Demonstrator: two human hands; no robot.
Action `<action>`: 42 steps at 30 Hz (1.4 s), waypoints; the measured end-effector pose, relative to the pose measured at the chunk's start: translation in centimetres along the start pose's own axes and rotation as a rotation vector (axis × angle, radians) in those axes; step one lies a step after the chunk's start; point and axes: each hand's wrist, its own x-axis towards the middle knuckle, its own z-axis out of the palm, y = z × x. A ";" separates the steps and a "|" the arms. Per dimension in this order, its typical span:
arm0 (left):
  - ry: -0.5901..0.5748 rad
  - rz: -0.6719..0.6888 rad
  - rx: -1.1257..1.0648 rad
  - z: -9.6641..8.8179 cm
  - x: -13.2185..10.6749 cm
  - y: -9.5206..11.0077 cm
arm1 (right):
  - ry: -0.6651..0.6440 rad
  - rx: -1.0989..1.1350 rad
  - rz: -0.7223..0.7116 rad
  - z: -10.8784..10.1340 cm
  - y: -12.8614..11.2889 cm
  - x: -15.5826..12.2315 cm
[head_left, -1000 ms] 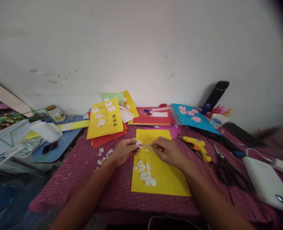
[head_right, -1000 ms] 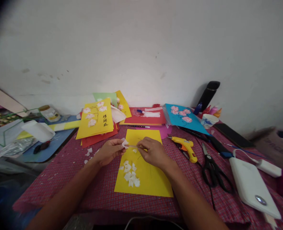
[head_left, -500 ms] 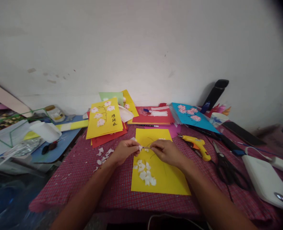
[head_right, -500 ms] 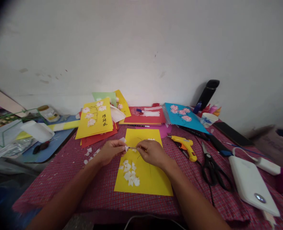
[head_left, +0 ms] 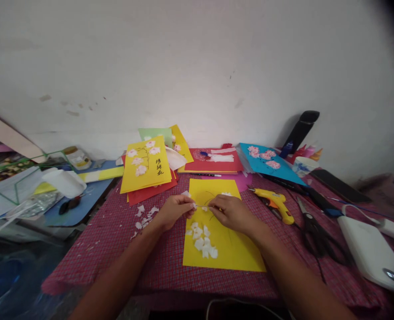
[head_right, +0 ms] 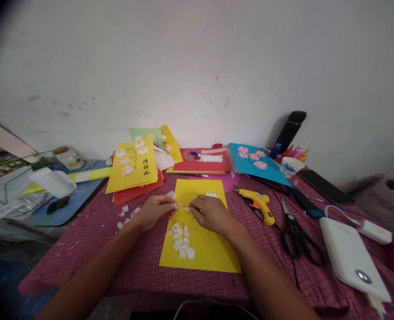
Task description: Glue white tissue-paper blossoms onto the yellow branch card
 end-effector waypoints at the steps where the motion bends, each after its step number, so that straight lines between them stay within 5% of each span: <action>1: -0.008 0.015 0.008 0.0 0.0 0.0 | -0.006 -0.001 -0.001 -0.1 0.0 0.0; 11: -0.087 0.094 0.172 0.2 -0.5 0.6 | -0.044 0.117 0.141 0.4 0.4 -0.2; 21: -0.060 0.081 0.143 0.0 -0.1 -0.1 | -0.047 0.018 0.014 -0.1 0.6 0.0; 34: -0.069 0.145 0.288 -0.2 0.1 -0.4 | -0.078 0.056 0.044 -0.2 0.8 0.1; 42: 0.023 0.208 0.453 -1.5 0.4 -0.5 | 0.073 0.145 0.173 -1.2 2.0 0.0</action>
